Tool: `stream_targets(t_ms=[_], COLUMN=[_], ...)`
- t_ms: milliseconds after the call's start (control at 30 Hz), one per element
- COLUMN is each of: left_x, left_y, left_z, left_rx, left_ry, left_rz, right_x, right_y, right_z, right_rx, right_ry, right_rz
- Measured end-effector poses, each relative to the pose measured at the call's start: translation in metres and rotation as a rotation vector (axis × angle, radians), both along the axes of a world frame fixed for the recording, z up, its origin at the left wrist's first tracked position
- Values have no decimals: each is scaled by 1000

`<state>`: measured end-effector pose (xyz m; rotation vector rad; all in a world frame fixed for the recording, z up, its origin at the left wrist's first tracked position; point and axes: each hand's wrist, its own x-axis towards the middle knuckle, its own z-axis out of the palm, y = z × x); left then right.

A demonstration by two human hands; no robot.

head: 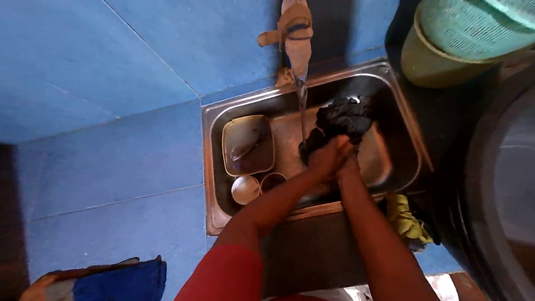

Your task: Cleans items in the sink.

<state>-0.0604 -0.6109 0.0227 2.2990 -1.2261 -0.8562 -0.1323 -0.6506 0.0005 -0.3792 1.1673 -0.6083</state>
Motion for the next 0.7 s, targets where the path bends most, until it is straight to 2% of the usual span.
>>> stream_targets(t_ms=[33,133,200,267,333,400,533,633,700], left_x=[21,67,55,18,-3,12,47,65,74], left_y=[1,-12,-13,-3,10,19,11,22,37], left_z=[-15,-38,-25,-11,-10,-21,-11,-3,4], left_rx=[-14,19,23,-47,-69,-106,6,-40,-158], left_ry=[-73,-177,-118,8,116,110,57,157,246], left_rz=[-7,146,216,201,173,179,393,574,636], right_x=[3,3,1,0,2,0,5,20,37], right_y=[3,9,7,2,1,7,28,35,31], right_z=[6,8,4,3,0,7,28,45,59], right_rx=[120,192,194,135,23,-104,-509,-825,-895], right_ry=[-11,17,47,99,138,199,418,350,298], right_rz=[0,13,-11,-8,35,178,484,578,751])
